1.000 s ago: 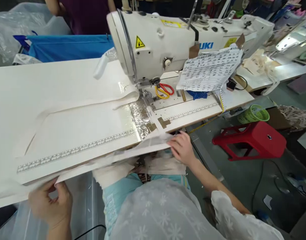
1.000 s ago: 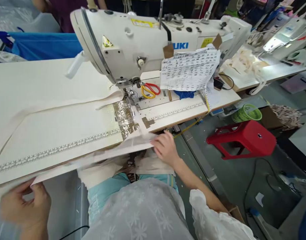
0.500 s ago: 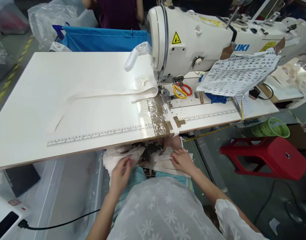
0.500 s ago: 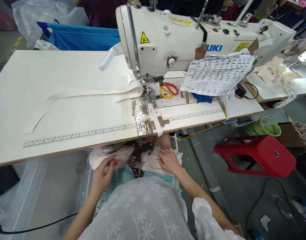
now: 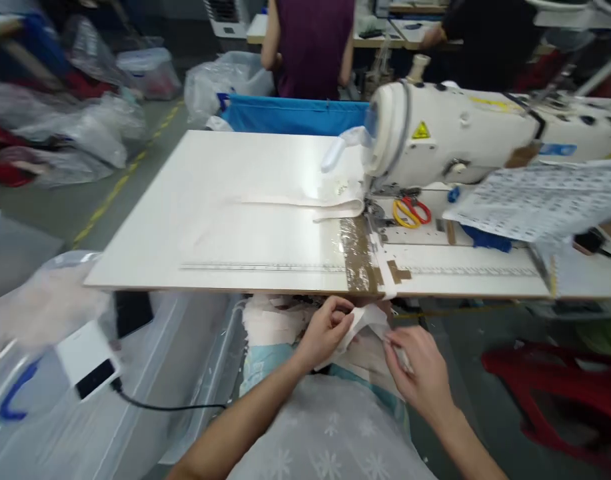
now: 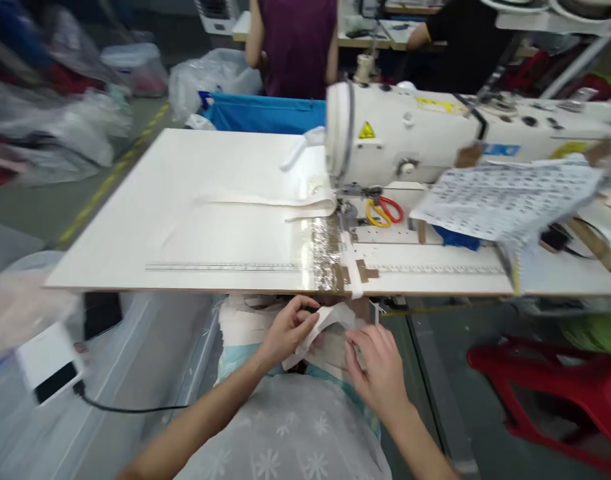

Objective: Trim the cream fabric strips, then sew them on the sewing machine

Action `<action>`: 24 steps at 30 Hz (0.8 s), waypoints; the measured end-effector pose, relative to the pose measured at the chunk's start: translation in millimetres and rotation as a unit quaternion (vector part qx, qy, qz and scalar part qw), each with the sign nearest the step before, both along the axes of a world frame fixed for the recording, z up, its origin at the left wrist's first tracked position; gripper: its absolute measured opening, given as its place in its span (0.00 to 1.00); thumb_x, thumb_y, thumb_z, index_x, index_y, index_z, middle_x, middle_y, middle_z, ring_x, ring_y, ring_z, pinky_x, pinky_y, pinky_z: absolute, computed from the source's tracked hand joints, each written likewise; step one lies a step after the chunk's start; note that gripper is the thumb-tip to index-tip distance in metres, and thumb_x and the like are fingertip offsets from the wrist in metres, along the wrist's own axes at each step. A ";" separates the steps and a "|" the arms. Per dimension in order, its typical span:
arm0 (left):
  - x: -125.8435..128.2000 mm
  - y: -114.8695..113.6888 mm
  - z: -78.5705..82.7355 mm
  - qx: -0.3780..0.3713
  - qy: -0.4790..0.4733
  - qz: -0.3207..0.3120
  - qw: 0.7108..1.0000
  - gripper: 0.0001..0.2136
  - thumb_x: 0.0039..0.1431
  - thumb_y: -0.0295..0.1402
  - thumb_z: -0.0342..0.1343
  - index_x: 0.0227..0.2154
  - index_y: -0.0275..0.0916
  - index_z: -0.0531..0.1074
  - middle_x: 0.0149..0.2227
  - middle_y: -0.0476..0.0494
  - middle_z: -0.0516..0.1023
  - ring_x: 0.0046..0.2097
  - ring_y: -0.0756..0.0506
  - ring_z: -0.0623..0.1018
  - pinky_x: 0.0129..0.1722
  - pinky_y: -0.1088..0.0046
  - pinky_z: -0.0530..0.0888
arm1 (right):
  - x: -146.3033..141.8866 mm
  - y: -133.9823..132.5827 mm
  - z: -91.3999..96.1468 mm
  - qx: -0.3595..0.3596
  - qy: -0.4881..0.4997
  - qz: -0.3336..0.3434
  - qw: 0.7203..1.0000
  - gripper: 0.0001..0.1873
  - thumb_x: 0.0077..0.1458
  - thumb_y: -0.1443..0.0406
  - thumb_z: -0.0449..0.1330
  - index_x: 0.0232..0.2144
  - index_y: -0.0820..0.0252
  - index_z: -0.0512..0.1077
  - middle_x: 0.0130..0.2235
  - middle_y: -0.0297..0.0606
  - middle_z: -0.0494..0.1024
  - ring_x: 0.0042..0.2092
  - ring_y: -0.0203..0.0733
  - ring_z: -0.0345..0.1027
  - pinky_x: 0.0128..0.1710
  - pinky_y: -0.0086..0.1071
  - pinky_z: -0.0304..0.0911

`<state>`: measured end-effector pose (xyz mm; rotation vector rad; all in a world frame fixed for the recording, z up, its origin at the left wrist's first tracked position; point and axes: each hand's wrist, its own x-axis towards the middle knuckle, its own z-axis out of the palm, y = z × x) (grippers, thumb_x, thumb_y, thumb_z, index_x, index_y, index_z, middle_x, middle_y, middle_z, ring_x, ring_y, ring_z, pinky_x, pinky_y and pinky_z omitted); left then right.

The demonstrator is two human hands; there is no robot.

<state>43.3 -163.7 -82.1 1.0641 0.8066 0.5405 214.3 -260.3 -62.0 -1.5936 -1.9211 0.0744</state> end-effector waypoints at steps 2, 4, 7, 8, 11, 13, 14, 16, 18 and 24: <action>-2.6 -9.5 16.7 0.031 -0.014 0.078 0.996 0.20 0.60 0.49 0.53 0.45 0.37 0.66 0.32 0.42 0.79 0.29 0.46 0.77 0.31 0.71 0.74 | -14.9 0.0 5.2 -0.017 0.067 0.020 0.997 0.04 0.64 0.66 0.54 0.41 0.57 0.68 0.27 0.32 0.69 0.28 0.38 0.65 0.29 0.31 0.62; -4.3 -18.6 32.3 0.100 -0.023 0.085 0.991 0.18 0.64 0.44 0.48 0.49 0.36 0.68 0.43 0.37 0.79 0.41 0.43 0.79 0.42 0.67 0.76 | -28.2 2.8 7.3 -0.035 0.099 0.024 0.994 0.06 0.65 0.62 0.53 0.42 0.56 0.66 0.27 0.31 0.70 0.25 0.37 0.66 0.26 0.28 0.63; -5.9 -29.5 45.8 0.256 -0.047 0.035 0.965 0.21 0.66 0.33 0.41 0.60 0.37 0.59 0.56 0.34 0.70 0.56 0.41 0.72 0.57 0.62 0.69 | -39.4 9.8 4.7 -0.015 0.094 -0.032 0.995 0.15 0.64 0.53 0.51 0.44 0.57 0.65 0.35 0.39 0.73 0.31 0.42 0.71 0.26 0.30 0.65; -6.1 -32.0 46.8 0.310 -0.060 0.024 0.948 0.24 0.64 0.29 0.41 0.63 0.37 0.53 0.60 0.33 0.65 0.59 0.40 0.68 0.60 0.60 0.66 | -40.7 11.5 2.8 -0.009 0.090 -0.053 0.994 0.18 0.63 0.51 0.51 0.45 0.57 0.64 0.38 0.42 0.74 0.33 0.45 0.72 0.26 0.31 0.66; -5.7 -35.6 43.5 0.445 -0.062 0.016 0.893 0.37 0.55 0.23 0.45 0.66 0.37 0.37 0.63 0.28 0.56 0.64 0.37 0.62 0.62 0.57 0.64 | -41.3 12.4 -3.9 -0.026 0.092 -0.101 0.990 0.23 0.61 0.47 0.51 0.48 0.57 0.65 0.43 0.46 0.74 0.37 0.50 0.72 0.29 0.34 0.67; -5.4 -36.0 41.8 0.483 -0.041 0.003 0.875 0.41 0.51 0.23 0.46 0.66 0.36 0.32 0.63 0.27 0.55 0.64 0.36 0.61 0.61 0.57 0.64 | -41.7 10.9 -8.0 -0.043 0.105 -0.116 0.987 0.24 0.60 0.47 0.52 0.48 0.57 0.66 0.42 0.45 0.74 0.38 0.51 0.72 0.29 0.35 0.66; -5.5 -36.0 42.1 0.491 -0.033 -0.004 0.871 0.41 0.50 0.23 0.46 0.66 0.35 0.31 0.63 0.27 0.55 0.64 0.36 0.61 0.61 0.58 0.65 | -42.1 10.3 -9.7 -0.046 0.115 -0.122 0.985 0.24 0.60 0.47 0.53 0.48 0.57 0.67 0.41 0.45 0.75 0.38 0.51 0.72 0.29 0.35 0.66; -6.5 -35.3 44.4 0.508 -0.015 -0.010 0.861 0.41 0.51 0.23 0.44 0.65 0.34 0.29 0.64 0.27 0.54 0.64 0.37 0.60 0.61 0.60 0.64 | -42.7 10.2 -11.9 -0.050 0.143 -0.129 0.980 0.24 0.60 0.46 0.53 0.45 0.58 0.69 0.39 0.44 0.75 0.36 0.50 0.71 0.28 0.34 0.65; -8.8 -32.4 46.5 0.537 0.023 -0.002 0.844 0.39 0.54 0.24 0.43 0.65 0.30 0.29 0.63 0.25 0.55 0.64 0.37 0.60 0.61 0.60 0.64 | -41.1 10.7 -12.0 -0.046 0.186 -0.141 0.971 0.23 0.59 0.46 0.54 0.41 0.59 0.70 0.36 0.43 0.75 0.33 0.47 0.70 0.27 0.32 0.65; -31.0 -11.3 41.0 0.507 0.263 -0.049 0.819 0.11 0.64 0.35 0.48 0.43 0.35 0.72 0.39 0.39 0.75 0.47 0.41 0.73 0.53 0.59 0.69 | -15.6 0.8 5.8 -0.189 0.324 -0.127 0.918 0.22 0.54 0.45 0.60 0.33 0.58 0.71 0.24 0.34 0.72 0.23 0.40 0.65 0.18 0.26 0.59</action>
